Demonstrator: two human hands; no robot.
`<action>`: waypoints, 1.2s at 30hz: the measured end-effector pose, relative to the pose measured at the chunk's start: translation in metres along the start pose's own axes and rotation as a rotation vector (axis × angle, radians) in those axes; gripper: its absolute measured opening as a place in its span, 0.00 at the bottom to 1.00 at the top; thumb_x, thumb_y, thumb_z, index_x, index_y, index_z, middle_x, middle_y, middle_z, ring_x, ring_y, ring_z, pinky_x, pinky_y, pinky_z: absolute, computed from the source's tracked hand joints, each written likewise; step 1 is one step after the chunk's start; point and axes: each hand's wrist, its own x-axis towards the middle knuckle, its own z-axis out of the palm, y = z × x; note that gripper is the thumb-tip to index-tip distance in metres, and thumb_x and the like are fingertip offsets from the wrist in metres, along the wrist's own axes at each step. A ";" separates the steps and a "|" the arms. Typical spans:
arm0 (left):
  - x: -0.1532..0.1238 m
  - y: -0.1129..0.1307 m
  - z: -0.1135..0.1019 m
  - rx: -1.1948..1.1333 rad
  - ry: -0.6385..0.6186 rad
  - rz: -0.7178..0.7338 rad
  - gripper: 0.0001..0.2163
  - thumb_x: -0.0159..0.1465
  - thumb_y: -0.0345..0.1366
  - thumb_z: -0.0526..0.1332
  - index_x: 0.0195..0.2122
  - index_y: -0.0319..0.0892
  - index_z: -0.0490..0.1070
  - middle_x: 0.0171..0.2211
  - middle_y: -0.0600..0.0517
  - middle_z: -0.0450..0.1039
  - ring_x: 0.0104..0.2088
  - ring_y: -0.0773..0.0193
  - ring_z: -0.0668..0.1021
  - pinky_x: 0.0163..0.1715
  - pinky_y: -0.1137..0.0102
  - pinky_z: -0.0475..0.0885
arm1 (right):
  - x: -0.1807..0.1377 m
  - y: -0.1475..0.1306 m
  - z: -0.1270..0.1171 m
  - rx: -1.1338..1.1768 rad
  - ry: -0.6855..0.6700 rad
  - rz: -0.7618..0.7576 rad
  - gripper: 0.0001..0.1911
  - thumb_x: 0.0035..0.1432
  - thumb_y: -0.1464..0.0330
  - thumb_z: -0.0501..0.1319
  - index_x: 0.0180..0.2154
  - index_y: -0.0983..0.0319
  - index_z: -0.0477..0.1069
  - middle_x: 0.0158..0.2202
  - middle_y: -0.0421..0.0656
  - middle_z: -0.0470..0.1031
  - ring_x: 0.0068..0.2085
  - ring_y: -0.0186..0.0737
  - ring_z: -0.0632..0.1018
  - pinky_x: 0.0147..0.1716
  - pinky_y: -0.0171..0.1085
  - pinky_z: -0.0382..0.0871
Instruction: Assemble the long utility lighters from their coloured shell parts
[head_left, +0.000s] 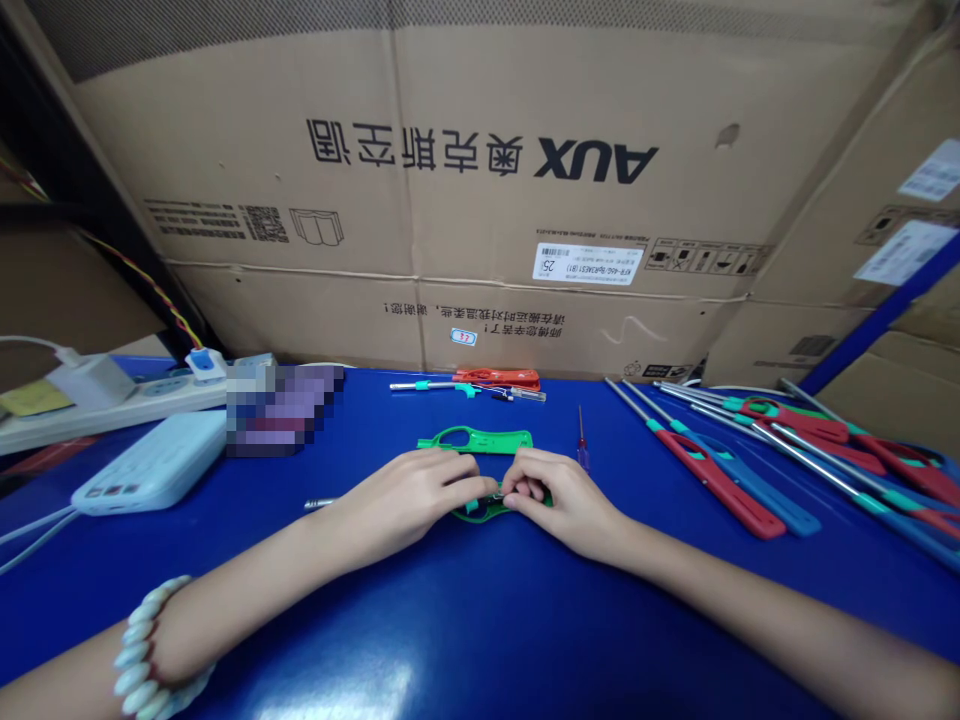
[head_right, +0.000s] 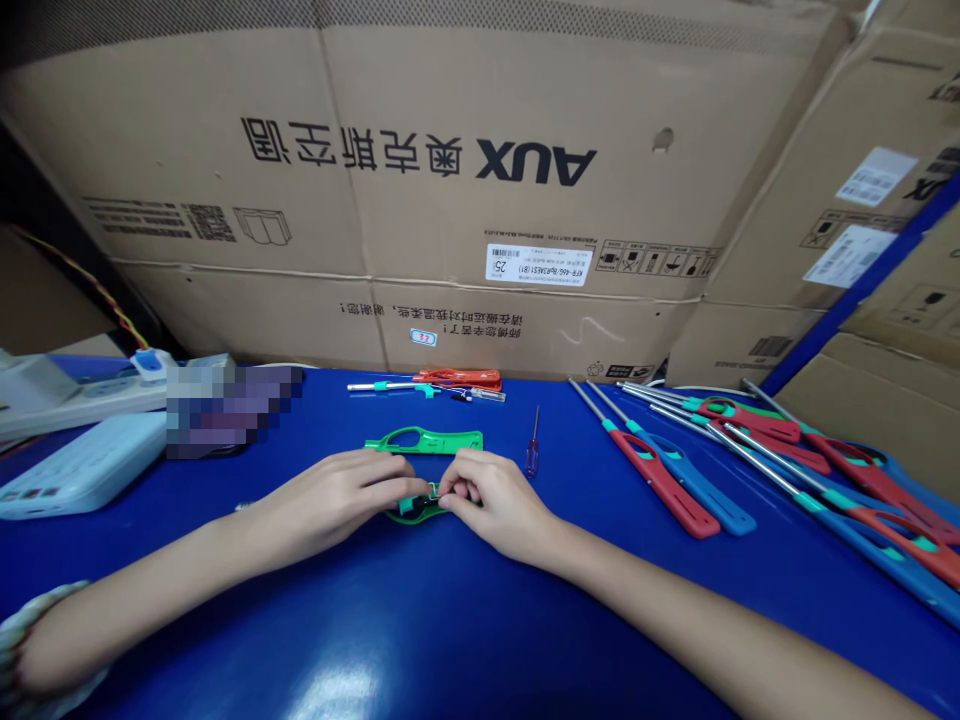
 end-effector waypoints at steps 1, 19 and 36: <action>0.000 -0.001 0.000 0.004 -0.008 0.004 0.13 0.70 0.27 0.47 0.51 0.42 0.65 0.41 0.47 0.71 0.39 0.58 0.75 0.38 0.65 0.71 | 0.000 0.000 0.000 0.003 0.000 0.000 0.05 0.57 0.76 0.59 0.30 0.61 0.69 0.27 0.36 0.65 0.28 0.32 0.66 0.28 0.32 0.59; 0.001 0.002 0.014 -0.139 0.156 -0.068 0.11 0.71 0.30 0.47 0.47 0.38 0.67 0.39 0.47 0.69 0.37 0.63 0.73 0.35 0.70 0.70 | 0.002 0.003 0.002 0.084 0.002 0.069 0.04 0.56 0.75 0.61 0.30 0.62 0.71 0.26 0.36 0.65 0.28 0.33 0.65 0.28 0.32 0.59; -0.001 0.003 0.021 -0.131 0.247 -0.165 0.08 0.70 0.32 0.51 0.40 0.38 0.69 0.35 0.48 0.71 0.35 0.61 0.74 0.35 0.68 0.71 | 0.001 0.003 0.003 0.116 0.027 0.091 0.05 0.56 0.75 0.61 0.28 0.62 0.70 0.25 0.36 0.64 0.27 0.33 0.65 0.28 0.33 0.59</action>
